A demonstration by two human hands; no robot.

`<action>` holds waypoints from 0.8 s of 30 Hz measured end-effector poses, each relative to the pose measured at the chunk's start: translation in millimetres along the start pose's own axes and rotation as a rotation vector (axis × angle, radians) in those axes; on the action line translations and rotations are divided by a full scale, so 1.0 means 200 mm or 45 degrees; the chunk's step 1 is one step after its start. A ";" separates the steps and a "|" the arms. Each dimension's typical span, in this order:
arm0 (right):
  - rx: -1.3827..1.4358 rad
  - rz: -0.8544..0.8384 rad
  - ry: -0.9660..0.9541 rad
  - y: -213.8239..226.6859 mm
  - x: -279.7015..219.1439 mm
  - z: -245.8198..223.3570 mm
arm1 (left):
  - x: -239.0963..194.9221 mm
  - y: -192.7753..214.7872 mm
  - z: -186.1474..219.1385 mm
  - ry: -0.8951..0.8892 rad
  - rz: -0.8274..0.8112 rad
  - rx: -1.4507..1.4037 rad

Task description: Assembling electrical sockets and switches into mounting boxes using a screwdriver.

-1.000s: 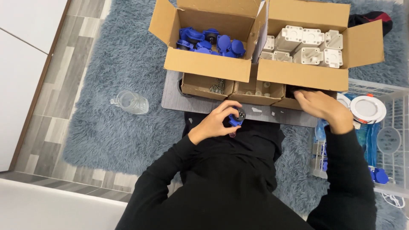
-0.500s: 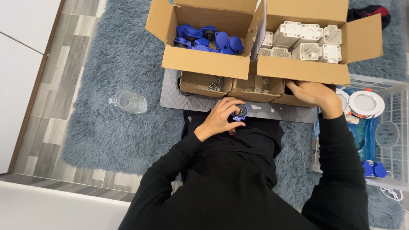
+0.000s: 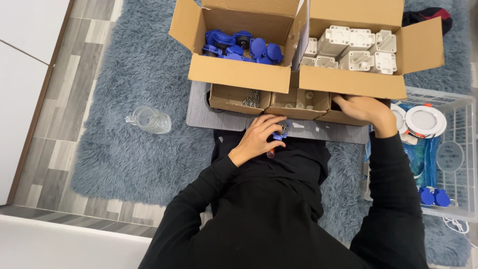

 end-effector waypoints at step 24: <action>0.662 0.823 0.346 0.03 -0.62 -0.05 | 0.06 0.06 0.05 0.035 0.024 0.052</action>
Point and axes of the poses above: each hand's wrist, its own x-axis towards the middle knuckle, its own y-axis out of the back of the hand, z = x × y, the point moved 2 cm from there along x, towards the middle knuckle, and after that the axes turned 15 degrees about -y, right-handed, at the moved point
